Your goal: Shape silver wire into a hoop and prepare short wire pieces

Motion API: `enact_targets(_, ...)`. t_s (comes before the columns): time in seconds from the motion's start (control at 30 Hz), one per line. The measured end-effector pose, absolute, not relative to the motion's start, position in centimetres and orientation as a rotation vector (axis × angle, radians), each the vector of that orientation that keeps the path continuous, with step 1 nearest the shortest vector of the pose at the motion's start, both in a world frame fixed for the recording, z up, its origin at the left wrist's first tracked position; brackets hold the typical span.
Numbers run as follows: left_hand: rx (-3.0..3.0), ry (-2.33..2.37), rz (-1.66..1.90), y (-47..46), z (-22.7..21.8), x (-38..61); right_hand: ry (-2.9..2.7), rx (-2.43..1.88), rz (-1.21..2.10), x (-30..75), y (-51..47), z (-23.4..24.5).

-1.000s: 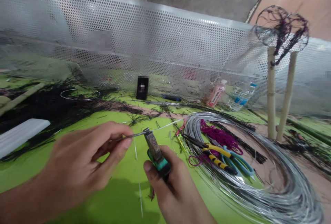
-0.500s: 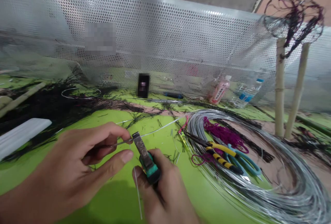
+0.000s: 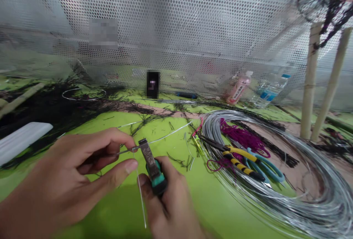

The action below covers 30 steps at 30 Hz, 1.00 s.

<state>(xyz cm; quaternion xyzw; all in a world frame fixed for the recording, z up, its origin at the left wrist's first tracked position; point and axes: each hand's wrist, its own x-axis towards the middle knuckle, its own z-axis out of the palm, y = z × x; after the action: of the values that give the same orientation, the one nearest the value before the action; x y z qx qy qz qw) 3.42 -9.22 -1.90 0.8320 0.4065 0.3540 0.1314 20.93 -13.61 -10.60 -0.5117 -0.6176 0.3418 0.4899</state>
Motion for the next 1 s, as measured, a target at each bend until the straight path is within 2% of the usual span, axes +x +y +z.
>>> enact_targets(0.13,2.406,1.192,0.986,-9.4,-2.0,3.3,-1.459,-1.243,0.88,20.5,-13.3,-11.7)
enact_targets(0.27,2.367,1.226,0.964,-9.3,-1.9,3.3,-1.425,-1.187,1.065,20.5,-12.9,-12.4)
enact_targets(0.4,2.409,1.197,0.989,-8.9,-1.6,3.2,-1.432,-1.212,1.059,20.6,-12.9,-12.9)
enact_targets(0.67,2.895,1.273,1.046,-9.1,-2.3,2.7,-1.438,-1.243,1.045,20.5,-12.7,-13.3)
enact_targets(0.83,3.16,1.201,1.302,-9.1,-4.2,2.3,-1.457,-1.222,1.01,20.3,-12.5,-12.3)
enact_targets(1.0,2.815,1.303,1.031,-8.4,-3.9,3.0,-1.443,-1.235,1.053,20.3,-12.5,-12.2)
